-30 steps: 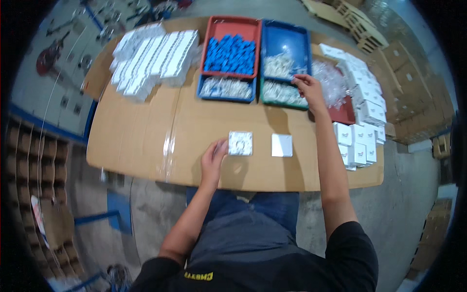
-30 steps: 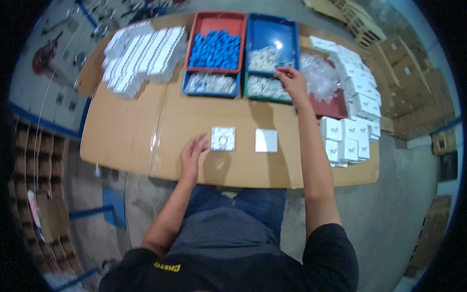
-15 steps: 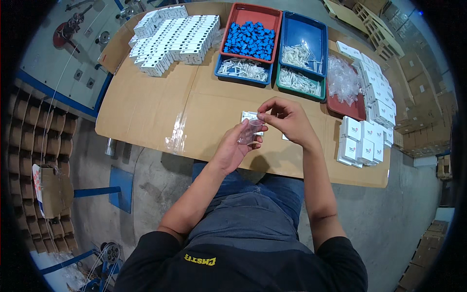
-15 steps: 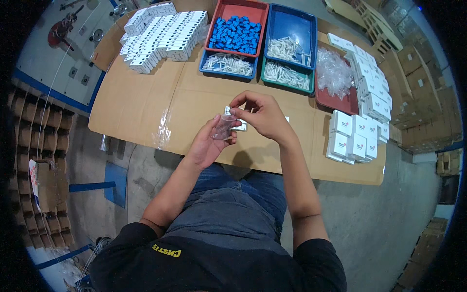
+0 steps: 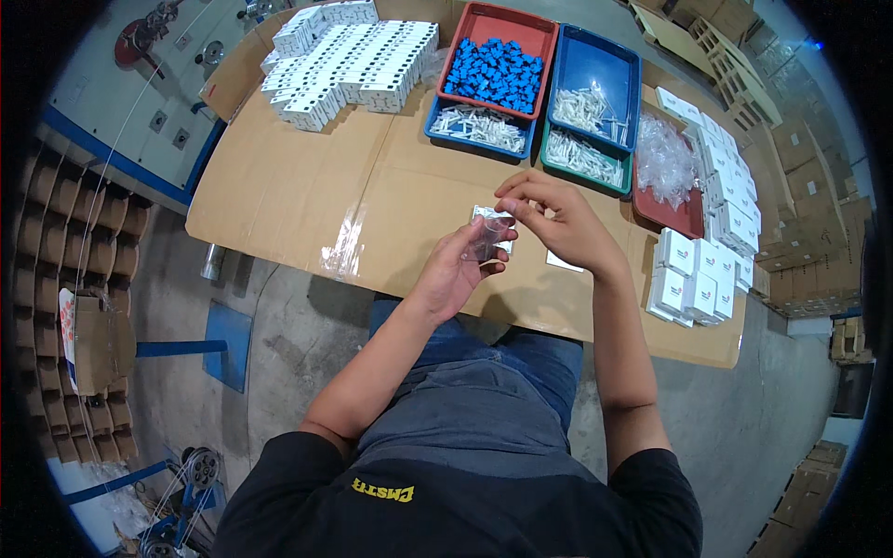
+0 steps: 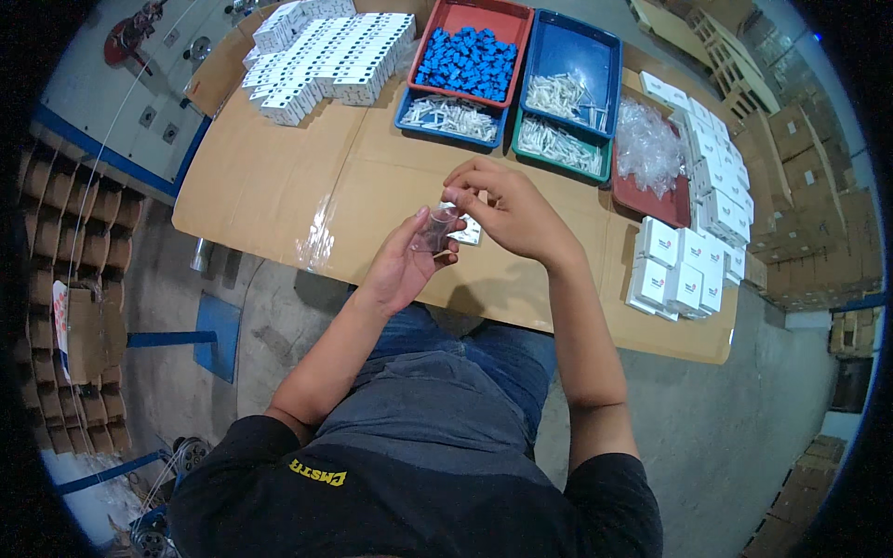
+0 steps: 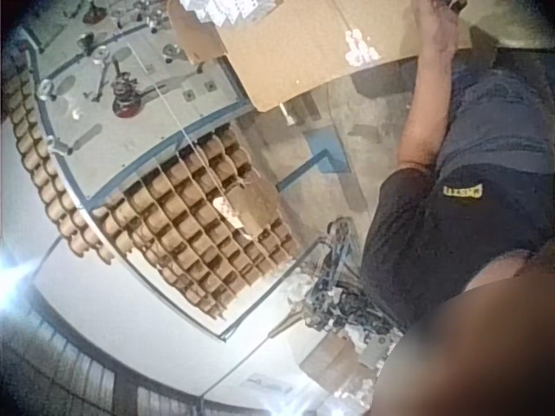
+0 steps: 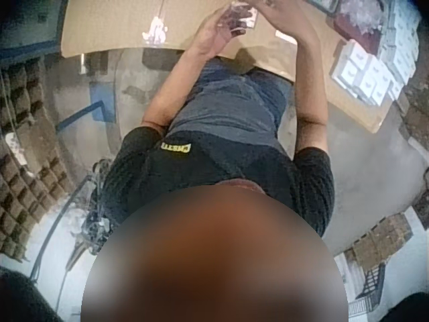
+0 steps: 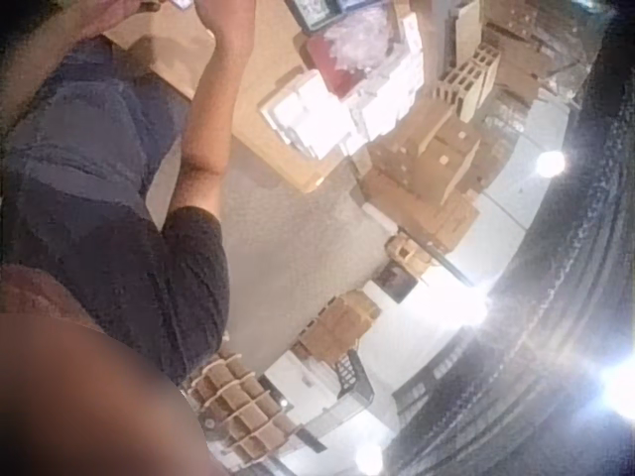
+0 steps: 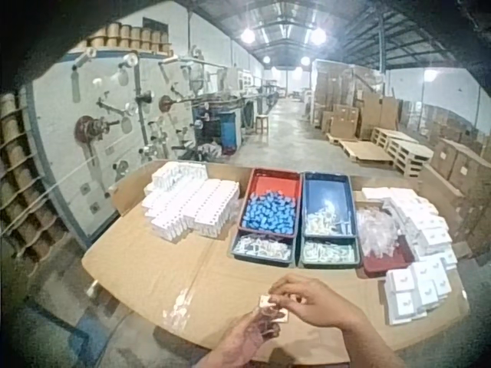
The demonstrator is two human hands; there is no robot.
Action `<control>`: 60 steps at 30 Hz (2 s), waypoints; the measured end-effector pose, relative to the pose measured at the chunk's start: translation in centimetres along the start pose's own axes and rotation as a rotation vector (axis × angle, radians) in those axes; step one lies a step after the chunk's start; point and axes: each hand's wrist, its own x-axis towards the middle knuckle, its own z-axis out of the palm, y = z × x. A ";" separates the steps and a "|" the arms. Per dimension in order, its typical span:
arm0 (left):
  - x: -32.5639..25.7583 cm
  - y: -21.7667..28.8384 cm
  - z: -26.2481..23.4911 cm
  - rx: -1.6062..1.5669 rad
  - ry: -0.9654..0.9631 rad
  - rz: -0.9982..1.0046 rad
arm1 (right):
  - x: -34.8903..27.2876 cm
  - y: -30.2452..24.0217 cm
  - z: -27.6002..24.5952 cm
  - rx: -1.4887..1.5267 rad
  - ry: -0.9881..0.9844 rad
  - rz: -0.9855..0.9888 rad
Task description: Packaging small components and parts into boxes at a factory workbench.
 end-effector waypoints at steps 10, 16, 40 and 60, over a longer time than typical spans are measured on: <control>0.1 -1.1 -0.3 0.015 0.030 -0.012 | 0.9 1.1 1.2 -0.206 -0.171 -0.072; 0.3 -2.0 -1.1 0.071 0.028 0.003 | 1.9 -1.3 1.1 -0.225 -0.301 0.144; 0.4 -2.8 -2.6 0.010 -0.037 -0.053 | 0.5 2.3 1.6 0.125 -0.394 0.231; 0.0 -4.3 -4.7 0.083 0.086 -0.298 | -1.2 25.7 -9.6 -0.482 0.571 0.507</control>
